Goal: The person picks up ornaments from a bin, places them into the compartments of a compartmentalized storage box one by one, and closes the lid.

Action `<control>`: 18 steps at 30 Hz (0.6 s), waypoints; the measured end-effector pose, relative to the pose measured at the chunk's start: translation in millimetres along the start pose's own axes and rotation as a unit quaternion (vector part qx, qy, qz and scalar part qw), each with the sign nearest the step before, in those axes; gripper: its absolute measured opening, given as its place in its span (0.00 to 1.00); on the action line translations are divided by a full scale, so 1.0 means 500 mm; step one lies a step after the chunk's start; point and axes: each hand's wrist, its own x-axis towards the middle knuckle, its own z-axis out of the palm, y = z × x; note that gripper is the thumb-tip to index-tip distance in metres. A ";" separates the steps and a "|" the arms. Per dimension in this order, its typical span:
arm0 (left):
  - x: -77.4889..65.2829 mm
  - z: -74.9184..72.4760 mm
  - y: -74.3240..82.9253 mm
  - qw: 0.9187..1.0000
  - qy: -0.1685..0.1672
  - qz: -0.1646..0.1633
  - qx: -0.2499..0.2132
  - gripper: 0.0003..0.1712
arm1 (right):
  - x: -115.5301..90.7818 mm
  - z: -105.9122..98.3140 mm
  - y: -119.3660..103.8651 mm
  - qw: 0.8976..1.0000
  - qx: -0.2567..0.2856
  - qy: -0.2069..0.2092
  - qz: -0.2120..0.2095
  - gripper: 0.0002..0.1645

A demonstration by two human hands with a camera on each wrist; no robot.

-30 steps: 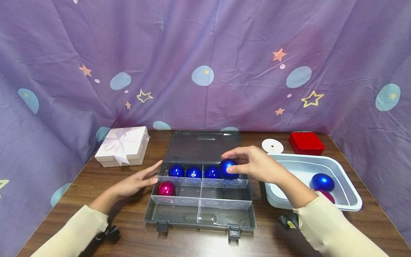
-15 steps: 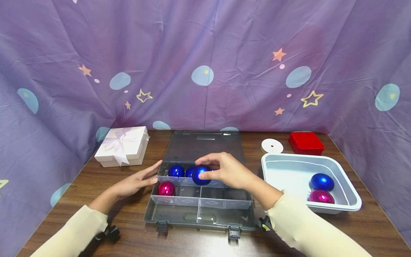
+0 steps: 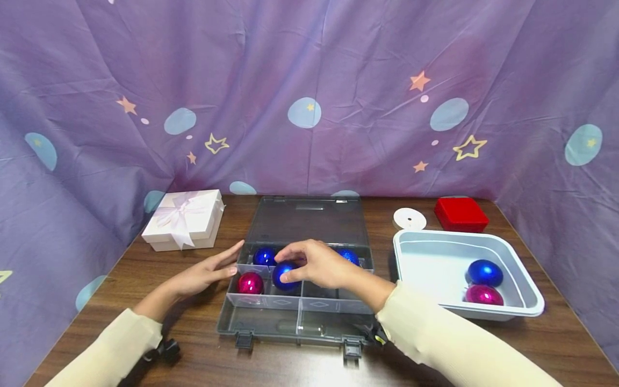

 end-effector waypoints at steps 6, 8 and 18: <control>0.000 0.000 0.000 1.000 0.000 -0.004 -0.002 0.43 | 0.004 0.005 -0.001 1.000 0.003 -0.002 0.005 0.24; 0.000 0.000 0.000 1.000 0.001 -0.006 -0.002 0.43 | 0.004 0.006 0.000 1.000 0.009 -0.003 0.008 0.24; -0.001 0.001 0.002 1.000 -0.001 -0.009 -0.008 0.43 | 0.003 0.007 0.009 1.000 0.018 -0.012 -0.003 0.25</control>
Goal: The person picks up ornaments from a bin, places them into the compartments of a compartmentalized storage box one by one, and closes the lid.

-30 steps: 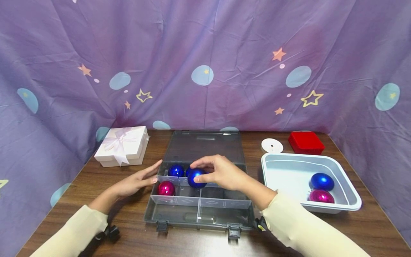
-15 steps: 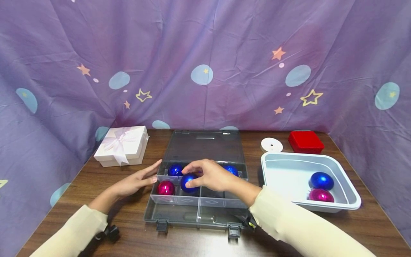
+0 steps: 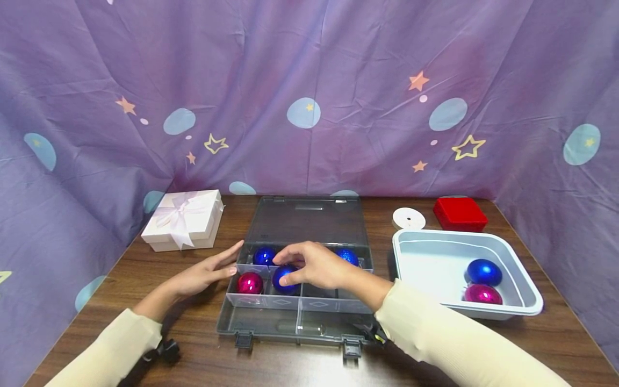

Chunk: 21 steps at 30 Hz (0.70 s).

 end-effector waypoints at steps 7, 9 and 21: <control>0.000 0.000 0.001 1.000 0.000 0.004 -0.004 0.44 | -0.001 -0.001 -0.003 1.000 0.008 -0.006 0.004 0.25; 0.000 0.001 0.001 1.000 -0.001 0.006 -0.004 0.43 | 0.000 -0.001 -0.005 1.000 0.006 -0.011 0.006 0.25; 0.000 0.000 -0.001 1.000 0.001 0.006 0.003 0.44 | -0.015 -0.020 -0.010 1.000 0.010 -0.003 0.012 0.24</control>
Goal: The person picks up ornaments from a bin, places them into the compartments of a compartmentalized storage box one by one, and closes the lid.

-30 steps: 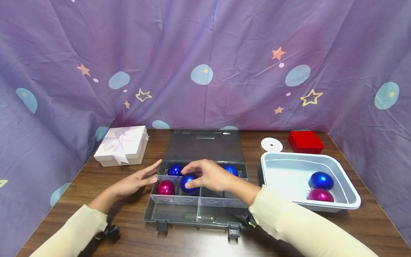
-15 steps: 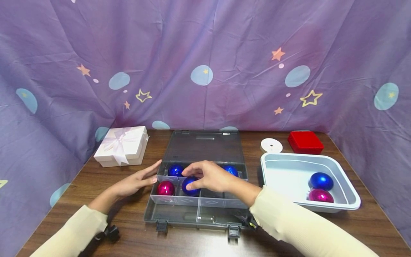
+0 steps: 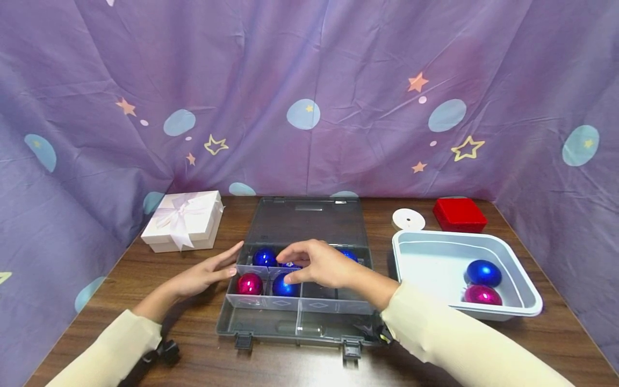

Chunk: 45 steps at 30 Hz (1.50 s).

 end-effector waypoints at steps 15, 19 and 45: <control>0.001 -0.001 -0.002 1.000 -0.004 0.004 0.002 0.44 | -0.069 -0.060 0.003 0.999 0.019 0.047 -0.004 0.26; 0.000 -0.001 -0.002 1.000 -0.004 0.004 0.002 0.44 | -0.091 -0.073 0.012 0.998 0.025 0.063 0.005 0.26; -0.001 -0.001 0.002 1.000 -0.004 -0.018 0.012 0.45 | -0.276 -0.177 0.075 0.976 -0.055 0.202 0.066 0.25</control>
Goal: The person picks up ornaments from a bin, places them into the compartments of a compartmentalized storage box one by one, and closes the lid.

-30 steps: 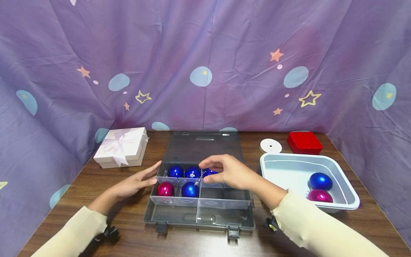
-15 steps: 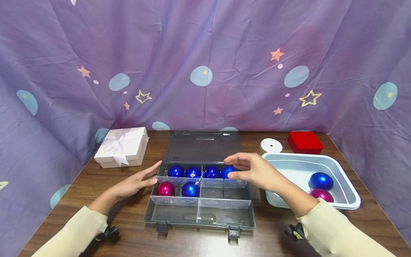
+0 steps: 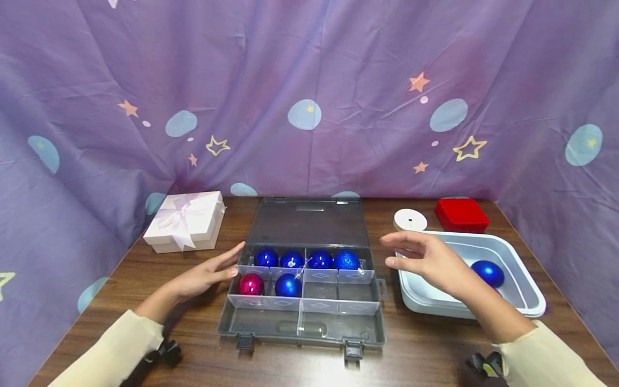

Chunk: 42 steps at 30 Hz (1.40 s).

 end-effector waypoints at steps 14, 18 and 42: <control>0.002 0.001 -0.004 1.000 -0.003 0.004 -0.009 0.45 | -0.072 -0.099 0.085 0.997 -0.053 0.058 0.027 0.28; 0.003 0.001 -0.004 1.000 -0.001 0.001 -0.013 0.45 | -0.090 -0.128 0.113 0.994 -0.070 0.063 0.055 0.29; 0.002 -0.001 -0.004 1.000 -0.006 0.001 -0.015 0.45 | -0.111 -0.177 0.179 0.977 -0.128 0.021 0.167 0.45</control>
